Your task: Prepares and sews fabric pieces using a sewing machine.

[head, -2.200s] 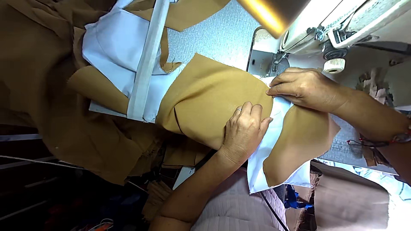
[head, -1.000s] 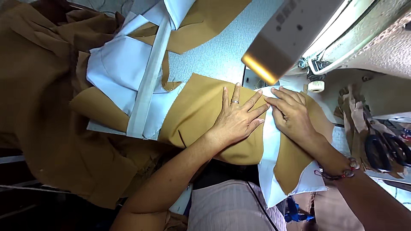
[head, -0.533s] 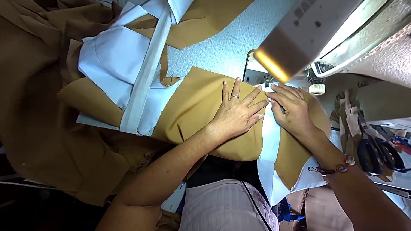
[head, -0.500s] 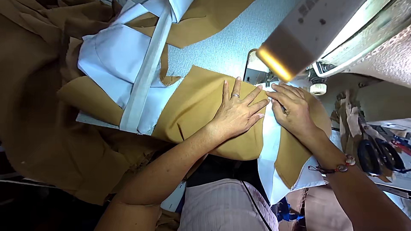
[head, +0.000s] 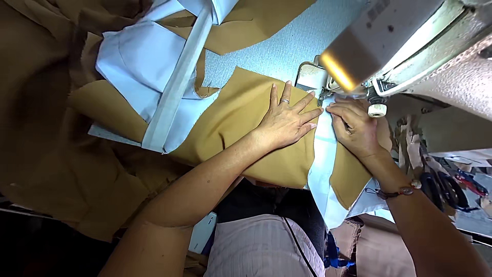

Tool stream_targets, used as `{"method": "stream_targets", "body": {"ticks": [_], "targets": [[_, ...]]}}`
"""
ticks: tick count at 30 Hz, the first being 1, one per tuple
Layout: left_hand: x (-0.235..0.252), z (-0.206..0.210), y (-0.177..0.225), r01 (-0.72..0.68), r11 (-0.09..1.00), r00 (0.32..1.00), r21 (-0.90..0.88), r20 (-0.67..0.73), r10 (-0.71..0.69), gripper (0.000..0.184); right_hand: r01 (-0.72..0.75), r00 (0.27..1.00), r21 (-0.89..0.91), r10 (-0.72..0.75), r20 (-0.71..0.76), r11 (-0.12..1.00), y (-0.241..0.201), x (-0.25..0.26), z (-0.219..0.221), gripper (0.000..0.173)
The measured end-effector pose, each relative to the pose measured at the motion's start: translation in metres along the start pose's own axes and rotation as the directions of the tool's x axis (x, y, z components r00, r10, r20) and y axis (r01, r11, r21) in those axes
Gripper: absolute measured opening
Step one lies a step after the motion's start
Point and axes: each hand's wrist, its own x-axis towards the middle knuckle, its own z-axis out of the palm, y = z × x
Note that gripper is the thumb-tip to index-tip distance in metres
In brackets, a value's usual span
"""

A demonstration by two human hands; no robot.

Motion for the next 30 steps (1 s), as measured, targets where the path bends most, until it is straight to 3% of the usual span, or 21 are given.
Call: {"method": "stream_targets", "body": {"ticks": [2, 4, 7, 10, 15, 23, 27, 30], "targets": [[0.001, 0.0, -0.001, -0.004, 1.0, 1.0, -0.008, -0.004, 0.004, 0.049, -0.043, 0.999, 0.041, 0.043, 0.014, 0.998, -0.023, -0.003, -0.012, 0.024], [0.001, -0.001, 0.0, 0.002, 1.0, 1.0, -0.014, -0.011, -0.002, 0.049, -0.225, 0.974, 0.165, 0.228, 0.001, 0.96, -0.055, -0.006, -0.018, 0.024], [-0.01, -0.002, 0.023, 0.047, 0.999, 0.989, -0.027, -0.142, -0.051, 0.045, -0.478, 0.842, 0.553, 0.536, 0.065, 0.683, -0.094, -0.012, -0.014, 0.031], [-0.033, 0.005, 0.057, 0.203, 0.974, 0.956, -0.099, -0.193, -0.219, 0.051, -0.577, 0.717, 0.67, 0.683, 0.141, 0.468, -0.109, -0.022, -0.002, 0.039], [-0.064, 0.016, 0.053, 0.266, 0.964, 0.955, -0.01, -0.134, -0.265, 0.056, -0.607, 0.727, 0.534, 0.682, 0.074, 0.589, -0.105, -0.037, 0.003, 0.039], [-0.064, 0.018, 0.051, 0.264, 0.964, 0.955, 0.02, -0.143, -0.259, 0.055, -0.66, 0.74, 0.271, 0.669, 0.071, 0.701, -0.116, -0.027, 0.002, 0.044], [-0.063, 0.021, 0.051, 0.266, 0.964, 0.951, 0.017, -0.169, -0.26, 0.055, -0.686, 0.724, 0.161, 0.687, 0.058, 0.71, -0.124, -0.017, 0.009, 0.046], [-0.066, 0.022, 0.046, 0.201, 0.979, 0.947, -0.045, -0.247, -0.206, 0.048, -0.727, 0.68, 0.232, 0.724, 0.117, 0.646, -0.126, -0.014, 0.01, 0.041]]}}
